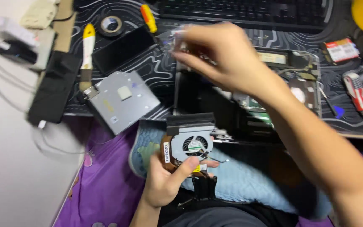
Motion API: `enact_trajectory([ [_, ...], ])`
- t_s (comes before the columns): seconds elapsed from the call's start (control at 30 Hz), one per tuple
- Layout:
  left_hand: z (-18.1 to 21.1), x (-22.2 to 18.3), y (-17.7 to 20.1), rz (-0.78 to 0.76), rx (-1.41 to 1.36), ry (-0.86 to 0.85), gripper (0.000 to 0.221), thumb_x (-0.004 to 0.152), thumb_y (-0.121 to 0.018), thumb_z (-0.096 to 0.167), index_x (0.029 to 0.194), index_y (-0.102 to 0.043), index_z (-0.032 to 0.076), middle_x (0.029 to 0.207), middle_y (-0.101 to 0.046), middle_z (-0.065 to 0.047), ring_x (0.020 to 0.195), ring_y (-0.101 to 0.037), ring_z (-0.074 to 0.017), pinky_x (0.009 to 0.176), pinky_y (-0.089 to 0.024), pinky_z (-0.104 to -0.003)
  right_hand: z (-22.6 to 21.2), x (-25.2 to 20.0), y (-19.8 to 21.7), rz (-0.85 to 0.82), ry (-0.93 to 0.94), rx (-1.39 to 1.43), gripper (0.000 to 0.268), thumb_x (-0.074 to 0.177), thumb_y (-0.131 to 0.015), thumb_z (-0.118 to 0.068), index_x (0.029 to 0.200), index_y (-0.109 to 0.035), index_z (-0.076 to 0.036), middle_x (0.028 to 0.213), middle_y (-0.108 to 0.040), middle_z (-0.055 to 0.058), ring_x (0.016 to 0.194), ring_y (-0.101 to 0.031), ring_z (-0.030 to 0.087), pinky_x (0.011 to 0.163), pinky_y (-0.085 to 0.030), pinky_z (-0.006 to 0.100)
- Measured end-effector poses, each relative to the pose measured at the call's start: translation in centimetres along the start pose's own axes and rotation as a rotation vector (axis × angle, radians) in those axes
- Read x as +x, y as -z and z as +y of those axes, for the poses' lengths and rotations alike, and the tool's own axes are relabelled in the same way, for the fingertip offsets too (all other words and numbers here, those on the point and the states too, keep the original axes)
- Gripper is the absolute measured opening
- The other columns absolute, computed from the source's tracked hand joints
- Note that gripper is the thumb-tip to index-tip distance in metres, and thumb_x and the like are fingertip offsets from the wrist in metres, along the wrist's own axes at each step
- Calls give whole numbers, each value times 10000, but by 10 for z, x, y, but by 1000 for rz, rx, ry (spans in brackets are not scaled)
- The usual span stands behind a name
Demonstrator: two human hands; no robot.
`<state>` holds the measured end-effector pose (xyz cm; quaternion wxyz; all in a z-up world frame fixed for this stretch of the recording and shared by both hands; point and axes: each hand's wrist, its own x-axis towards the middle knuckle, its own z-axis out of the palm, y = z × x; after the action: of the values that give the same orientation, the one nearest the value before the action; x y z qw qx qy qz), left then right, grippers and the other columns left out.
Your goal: Cleaning a laptop fan with a brush and applying thermal paste to the processor
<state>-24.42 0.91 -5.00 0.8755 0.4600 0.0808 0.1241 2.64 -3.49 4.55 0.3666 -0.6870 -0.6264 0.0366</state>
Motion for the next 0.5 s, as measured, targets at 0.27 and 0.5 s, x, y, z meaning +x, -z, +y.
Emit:
enact_trajectory([
  [0.27,22,10,27,167,55,-176,397,1115,-727,182,1368,-710,-124,1289,-822,-299,954,-891,-445,796,-794,-471,72,219,-206,-216,-392,-313,534,999,-809,-473,1372,-692,-110,1417,-768,205,1263,-728,525,936,-609,645],
  [0.5,51,14,45,294,-13,-116,292,1075,-772,140,1155,-630,-102,1043,-779,-274,797,-896,-532,644,-808,-510,98,262,-244,-382,-573,-308,340,847,-775,-267,1180,-783,-195,1153,-811,99,1123,-795,416,795,-652,564],
])
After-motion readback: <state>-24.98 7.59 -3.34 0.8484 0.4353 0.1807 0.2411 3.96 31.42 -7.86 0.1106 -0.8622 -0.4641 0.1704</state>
